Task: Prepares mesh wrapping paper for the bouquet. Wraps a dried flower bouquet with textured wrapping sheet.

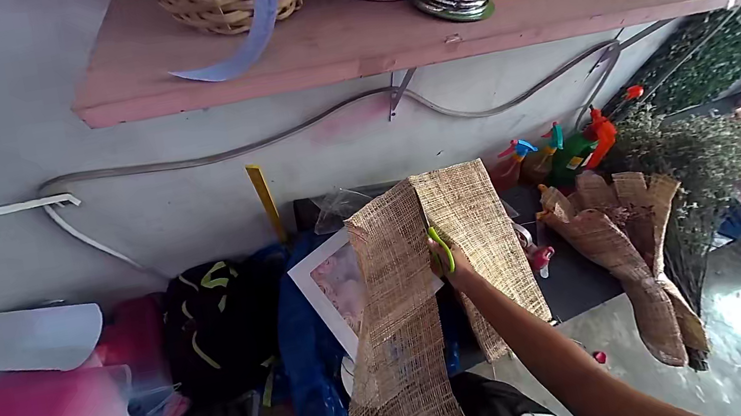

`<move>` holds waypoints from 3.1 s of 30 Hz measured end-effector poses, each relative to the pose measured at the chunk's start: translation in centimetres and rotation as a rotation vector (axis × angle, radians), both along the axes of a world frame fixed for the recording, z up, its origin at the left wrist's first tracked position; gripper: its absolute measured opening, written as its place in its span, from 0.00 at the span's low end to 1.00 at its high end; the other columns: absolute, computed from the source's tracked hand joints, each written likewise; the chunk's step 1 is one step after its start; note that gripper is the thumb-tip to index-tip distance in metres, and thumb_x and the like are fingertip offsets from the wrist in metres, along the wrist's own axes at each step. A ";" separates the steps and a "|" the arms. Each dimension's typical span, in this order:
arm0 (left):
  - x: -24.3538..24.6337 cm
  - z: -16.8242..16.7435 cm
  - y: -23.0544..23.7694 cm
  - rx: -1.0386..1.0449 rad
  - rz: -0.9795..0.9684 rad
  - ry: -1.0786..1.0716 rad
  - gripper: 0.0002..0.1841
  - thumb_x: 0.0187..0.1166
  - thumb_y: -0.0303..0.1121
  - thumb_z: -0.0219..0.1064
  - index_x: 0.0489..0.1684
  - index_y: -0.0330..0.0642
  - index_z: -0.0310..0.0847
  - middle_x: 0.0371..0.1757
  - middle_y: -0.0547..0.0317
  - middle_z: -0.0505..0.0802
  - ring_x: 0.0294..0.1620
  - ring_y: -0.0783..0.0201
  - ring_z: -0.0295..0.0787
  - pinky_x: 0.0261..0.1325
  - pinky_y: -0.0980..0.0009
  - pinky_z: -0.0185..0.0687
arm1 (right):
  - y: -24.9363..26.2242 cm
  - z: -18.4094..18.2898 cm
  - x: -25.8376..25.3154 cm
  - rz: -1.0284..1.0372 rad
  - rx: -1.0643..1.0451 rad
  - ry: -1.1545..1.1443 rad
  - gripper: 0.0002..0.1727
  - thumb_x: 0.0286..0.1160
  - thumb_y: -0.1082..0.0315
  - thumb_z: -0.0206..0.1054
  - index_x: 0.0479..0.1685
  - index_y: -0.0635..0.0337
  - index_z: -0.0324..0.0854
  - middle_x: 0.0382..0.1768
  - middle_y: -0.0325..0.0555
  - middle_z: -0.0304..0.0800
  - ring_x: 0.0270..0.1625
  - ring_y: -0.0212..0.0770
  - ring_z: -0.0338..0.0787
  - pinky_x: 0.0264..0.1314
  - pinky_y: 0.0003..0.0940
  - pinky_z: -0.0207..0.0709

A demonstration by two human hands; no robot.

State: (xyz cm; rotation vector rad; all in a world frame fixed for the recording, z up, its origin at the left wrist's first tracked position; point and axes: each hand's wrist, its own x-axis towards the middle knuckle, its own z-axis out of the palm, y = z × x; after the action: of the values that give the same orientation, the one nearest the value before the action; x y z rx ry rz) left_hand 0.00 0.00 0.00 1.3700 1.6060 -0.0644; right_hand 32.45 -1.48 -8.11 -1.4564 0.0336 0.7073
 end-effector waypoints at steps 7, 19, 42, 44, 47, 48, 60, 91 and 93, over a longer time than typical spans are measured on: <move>-1.5 -4.4 -0.4 0.195 -0.107 0.007 0.22 0.95 0.30 0.45 0.62 0.17 0.80 0.66 0.22 0.86 0.73 0.38 0.81 0.83 0.59 0.61 | 0.2 -0.2 1.4 0.061 0.036 -0.013 0.12 0.93 0.64 0.53 0.47 0.65 0.75 0.16 0.37 0.76 0.15 0.29 0.76 0.20 0.23 0.75; -6.5 -13.7 -0.1 0.096 -0.023 -0.235 0.22 0.92 0.33 0.54 0.71 0.19 0.74 0.65 0.24 0.85 0.69 0.37 0.83 0.77 0.50 0.71 | 1.1 0.0 2.5 0.053 -0.025 -0.136 0.11 0.86 0.67 0.64 0.46 0.70 0.83 0.14 0.36 0.75 0.12 0.27 0.71 0.15 0.22 0.69; 0.0 -17.0 3.4 0.092 -0.274 -0.812 0.48 0.80 0.47 0.54 0.94 0.30 0.28 0.95 0.35 0.36 0.97 0.47 0.28 0.95 0.53 0.31 | 2.6 -0.6 -8.0 0.734 -1.002 -0.642 0.29 0.83 0.65 0.62 0.82 0.68 0.70 0.87 0.72 0.55 0.88 0.70 0.58 0.87 0.60 0.60; 3.3 -16.5 4.6 0.214 -0.186 -0.753 0.49 0.79 0.41 0.58 0.94 0.28 0.28 0.94 0.30 0.38 0.96 0.40 0.29 0.95 0.48 0.28 | 2.5 -1.1 -9.0 0.718 -0.919 -0.643 0.33 0.81 0.59 0.67 0.84 0.65 0.69 0.85 0.74 0.58 0.87 0.72 0.59 0.86 0.62 0.60; 6.3 -16.8 6.4 0.269 -0.006 -0.511 0.50 0.78 0.35 0.70 0.95 0.35 0.34 0.88 0.20 0.58 0.88 0.24 0.54 0.84 0.32 0.51 | 1.6 -1.8 -11.1 0.715 -0.748 -0.564 0.38 0.82 0.53 0.67 0.87 0.64 0.64 0.83 0.74 0.62 0.86 0.72 0.63 0.85 0.64 0.61; 6.7 -15.8 6.8 0.235 0.037 -0.415 0.46 0.83 0.38 0.68 0.96 0.39 0.37 0.85 0.18 0.63 0.84 0.20 0.58 0.79 0.29 0.55 | 1.1 -1.6 -12.1 0.715 -0.667 -0.538 0.36 0.83 0.53 0.66 0.85 0.65 0.66 0.83 0.73 0.64 0.86 0.71 0.63 0.85 0.66 0.58; 3.5 -9.3 4.9 0.101 -0.144 -1.000 0.46 0.84 0.48 0.51 0.95 0.35 0.27 0.95 0.38 0.48 0.93 0.54 0.50 0.89 0.57 0.55 | 0.4 3.9 -17.6 0.664 -0.013 -0.527 0.18 0.89 0.73 0.53 0.66 0.77 0.80 0.55 0.63 0.91 0.56 0.42 0.91 0.66 0.37 0.81; 8.4 -15.0 8.0 0.270 -0.163 -0.465 0.50 0.71 0.30 0.77 0.91 0.28 0.44 0.76 0.22 0.77 0.76 0.36 0.78 0.79 0.47 0.70 | -2.7 -2.9 -14.6 0.632 -0.740 -0.444 0.46 0.81 0.80 0.53 0.98 0.47 0.33 0.82 0.65 0.69 0.69 0.64 0.86 0.72 0.57 0.77; 8.8 -14.8 8.2 0.255 -0.187 -0.493 0.60 0.62 0.33 0.85 0.92 0.27 0.38 0.78 0.22 0.74 0.78 0.37 0.76 0.80 0.48 0.70 | -1.7 -2.1 -15.3 0.730 -0.816 -0.461 0.48 0.80 0.83 0.50 0.98 0.45 0.31 0.89 0.60 0.60 0.67 0.64 0.87 0.69 0.60 0.79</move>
State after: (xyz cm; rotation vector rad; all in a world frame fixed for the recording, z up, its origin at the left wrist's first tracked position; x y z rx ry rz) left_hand 8.84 8.20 -14.83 1.5804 1.0971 0.3528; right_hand 17.16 -3.23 -10.23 -2.4357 -0.6643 0.9764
